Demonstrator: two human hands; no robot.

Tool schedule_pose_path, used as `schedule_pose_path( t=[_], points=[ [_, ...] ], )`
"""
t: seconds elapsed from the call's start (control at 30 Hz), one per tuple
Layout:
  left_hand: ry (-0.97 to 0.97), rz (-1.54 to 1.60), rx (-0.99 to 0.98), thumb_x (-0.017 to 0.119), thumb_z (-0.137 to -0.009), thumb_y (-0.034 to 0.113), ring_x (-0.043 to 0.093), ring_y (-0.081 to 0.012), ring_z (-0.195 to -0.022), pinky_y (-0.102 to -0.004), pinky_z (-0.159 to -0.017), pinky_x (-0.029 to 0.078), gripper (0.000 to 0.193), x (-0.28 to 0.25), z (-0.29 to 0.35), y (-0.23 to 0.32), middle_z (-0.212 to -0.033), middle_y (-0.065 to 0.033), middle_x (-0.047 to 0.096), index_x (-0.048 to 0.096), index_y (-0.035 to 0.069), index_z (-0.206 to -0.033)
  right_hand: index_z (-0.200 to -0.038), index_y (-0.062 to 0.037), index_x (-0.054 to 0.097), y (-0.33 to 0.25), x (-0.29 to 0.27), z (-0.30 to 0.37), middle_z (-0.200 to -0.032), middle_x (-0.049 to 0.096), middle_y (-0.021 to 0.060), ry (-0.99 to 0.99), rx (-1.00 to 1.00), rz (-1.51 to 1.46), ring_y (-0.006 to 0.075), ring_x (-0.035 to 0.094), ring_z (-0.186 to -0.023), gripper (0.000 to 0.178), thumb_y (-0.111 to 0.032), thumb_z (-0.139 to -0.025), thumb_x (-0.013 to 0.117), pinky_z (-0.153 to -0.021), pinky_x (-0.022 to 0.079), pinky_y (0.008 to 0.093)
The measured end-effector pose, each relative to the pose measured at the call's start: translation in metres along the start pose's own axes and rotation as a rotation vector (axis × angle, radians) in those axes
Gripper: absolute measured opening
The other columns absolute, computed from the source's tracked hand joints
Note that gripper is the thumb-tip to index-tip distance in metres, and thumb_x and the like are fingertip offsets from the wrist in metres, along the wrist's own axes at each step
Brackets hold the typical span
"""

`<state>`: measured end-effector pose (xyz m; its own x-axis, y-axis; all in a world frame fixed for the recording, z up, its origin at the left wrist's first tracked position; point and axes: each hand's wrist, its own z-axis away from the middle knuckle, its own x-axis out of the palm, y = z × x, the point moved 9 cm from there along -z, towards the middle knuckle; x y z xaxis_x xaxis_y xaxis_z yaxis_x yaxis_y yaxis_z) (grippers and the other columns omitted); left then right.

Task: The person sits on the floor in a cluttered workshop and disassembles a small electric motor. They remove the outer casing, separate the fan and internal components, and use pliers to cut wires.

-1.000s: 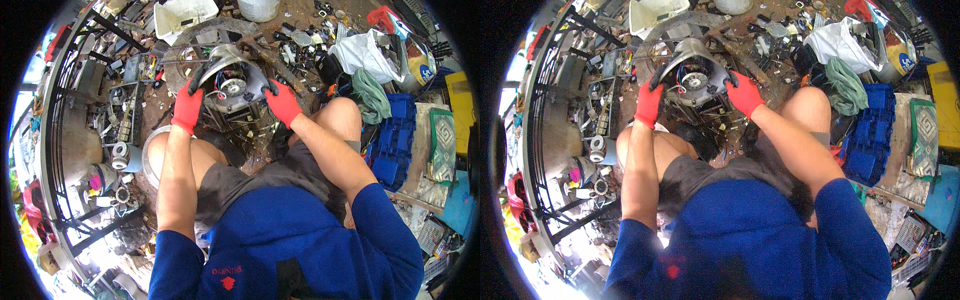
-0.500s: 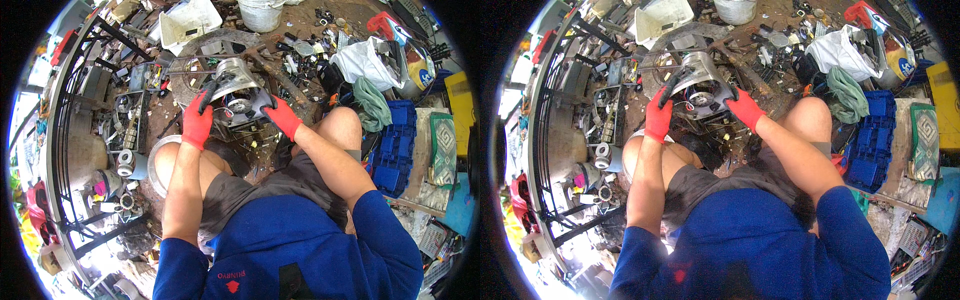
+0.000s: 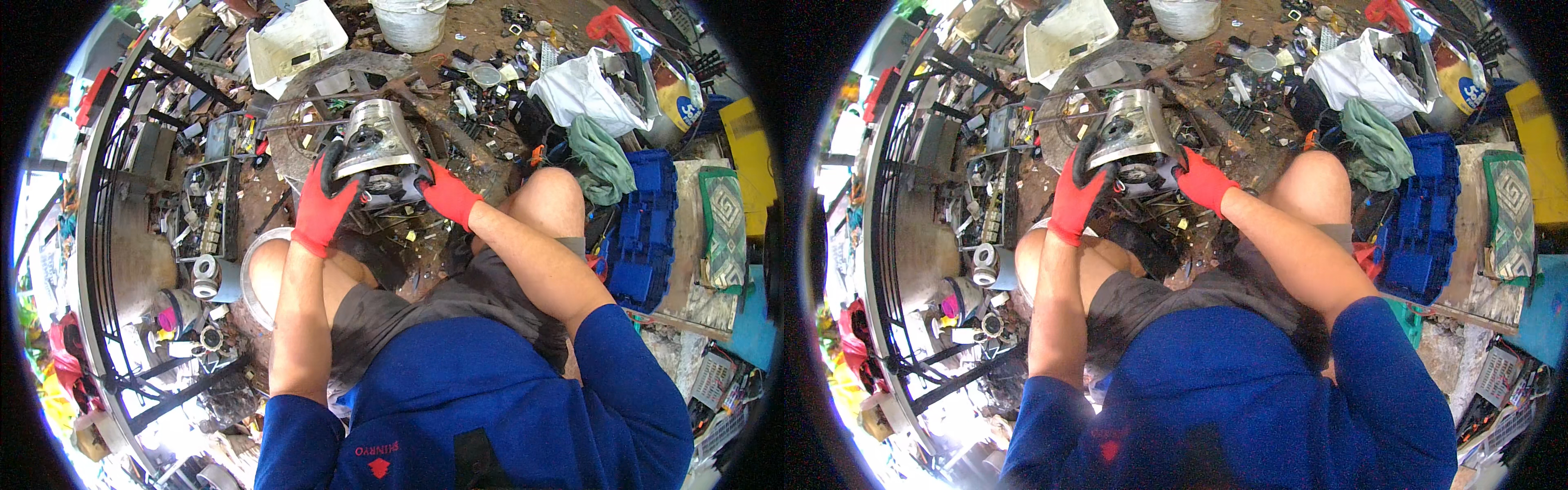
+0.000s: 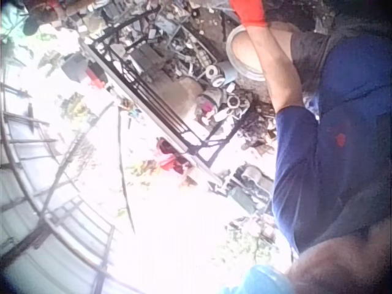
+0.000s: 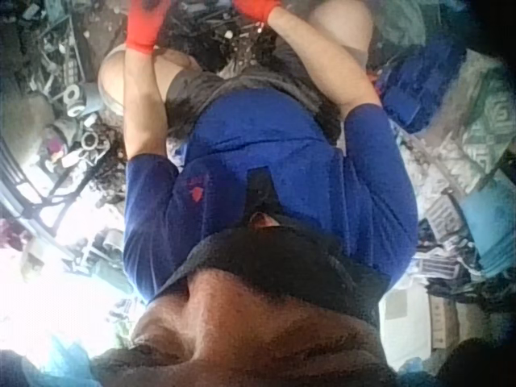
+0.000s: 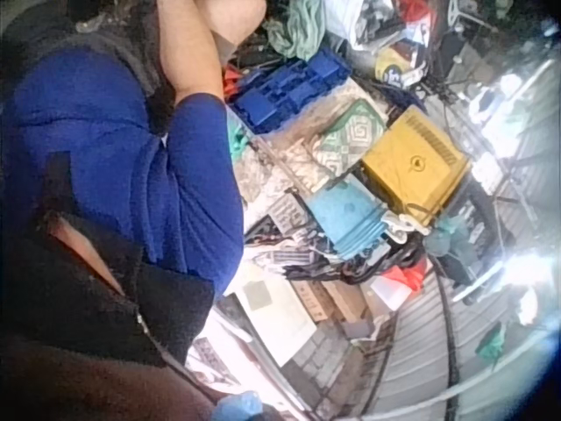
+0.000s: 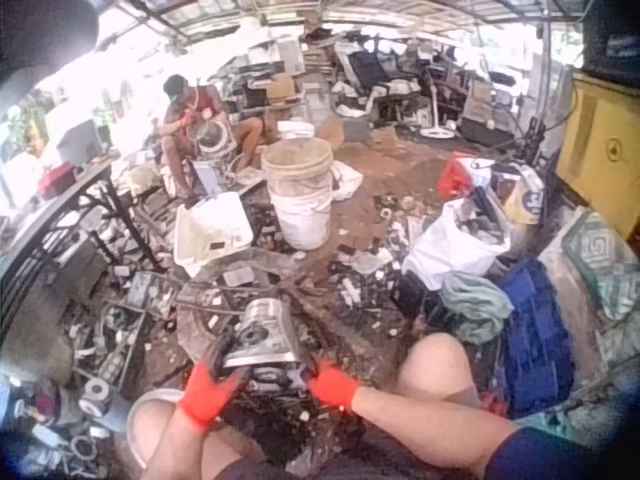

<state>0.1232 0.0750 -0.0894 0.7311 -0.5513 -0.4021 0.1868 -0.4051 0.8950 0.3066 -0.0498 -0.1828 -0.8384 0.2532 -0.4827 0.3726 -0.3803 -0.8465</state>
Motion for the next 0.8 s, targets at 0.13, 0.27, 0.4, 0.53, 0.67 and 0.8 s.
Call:
schedule_pose_path(
  t=[0.13, 0.27, 0.4, 0.53, 0.67, 0.8],
  points=[
    [-0.058, -0.060, 0.006, 0.074, -0.084, 0.020, 0.048, -0.0267, -0.129, -0.0352, -0.107, 0.037, 0.067, 0.001, 0.000, 0.005, -0.138, -0.0168, 0.051, 0.044, 0.000, -0.140, -0.138, -0.0076, 0.044, 0.006, 0.003, -0.001, -0.114, 0.063, 0.0281, 0.000, -0.011, 0.006, 0.0447, 0.060, -0.106, 0.051, -0.022, -0.090, 0.054, -0.091, 0.048, 0.0479],
    [-0.093, 0.359, -0.233, 0.071, -0.088, 0.020, 0.047, -0.0216, -0.127, -0.0329, -0.105, 0.038, 0.067, 0.004, 0.003, -0.008, -0.140, -0.0139, 0.050, 0.039, -0.002, -0.143, -0.140, -0.0077, 0.042, 0.006, 0.001, 0.005, -0.114, 0.063, 0.0284, 0.028, 0.013, 0.047, 0.0449, 0.060, -0.105, 0.052, -0.023, -0.091, 0.053, -0.090, 0.048, 0.0483],
    [-0.256, 0.523, -0.359, 0.070, -0.089, 0.016, 0.049, -0.0181, -0.122, -0.0316, -0.103, 0.041, 0.071, 0.024, 0.001, -0.011, -0.135, -0.0101, 0.053, 0.033, 0.000, -0.147, -0.143, -0.0064, 0.040, 0.017, 0.002, 0.000, -0.115, 0.062, 0.0288, 0.048, -0.064, 0.093, 0.0444, 0.060, -0.105, 0.055, -0.022, -0.092, 0.051, -0.091, 0.048, 0.0470],
    [-0.309, 0.520, -0.342, 0.071, -0.084, 0.006, 0.049, -0.0179, -0.122, -0.0316, -0.105, 0.039, 0.079, 0.023, 0.009, -0.032, -0.137, -0.0101, 0.051, 0.027, 0.002, -0.150, -0.145, -0.0045, 0.037, 0.009, 0.009, 0.007, -0.118, 0.060, 0.0297, 0.045, -0.122, 0.098, 0.0441, 0.059, -0.107, 0.058, -0.020, -0.091, 0.051, -0.092, 0.048, 0.0457],
    [-0.299, 0.514, -0.232, 0.075, -0.077, 0.001, 0.043, -0.0188, -0.130, -0.0331, -0.109, 0.035, 0.093, 0.019, 0.009, -0.024, -0.145, -0.0116, 0.043, 0.020, 0.000, -0.152, -0.145, -0.0021, 0.035, 0.003, 0.005, 0.016, -0.124, 0.057, 0.0297, 0.029, -0.092, 0.085, 0.0432, 0.057, -0.113, 0.061, -0.015, -0.089, 0.052, -0.096, 0.047, 0.0441],
    [-0.223, 0.668, -0.161, 0.072, -0.083, 0.012, 0.040, -0.0209, -0.133, -0.0348, -0.112, 0.032, 0.088, 0.015, 0.007, 0.002, -0.148, -0.0132, 0.038, 0.018, -0.001, -0.152, -0.148, -0.0017, 0.030, -0.009, -0.013, 0.018, -0.131, 0.055, 0.0269, 0.186, -0.322, 0.103, 0.0383, 0.054, -0.121, 0.069, -0.009, -0.085, 0.058, -0.102, 0.043, 0.0412]
  ],
)
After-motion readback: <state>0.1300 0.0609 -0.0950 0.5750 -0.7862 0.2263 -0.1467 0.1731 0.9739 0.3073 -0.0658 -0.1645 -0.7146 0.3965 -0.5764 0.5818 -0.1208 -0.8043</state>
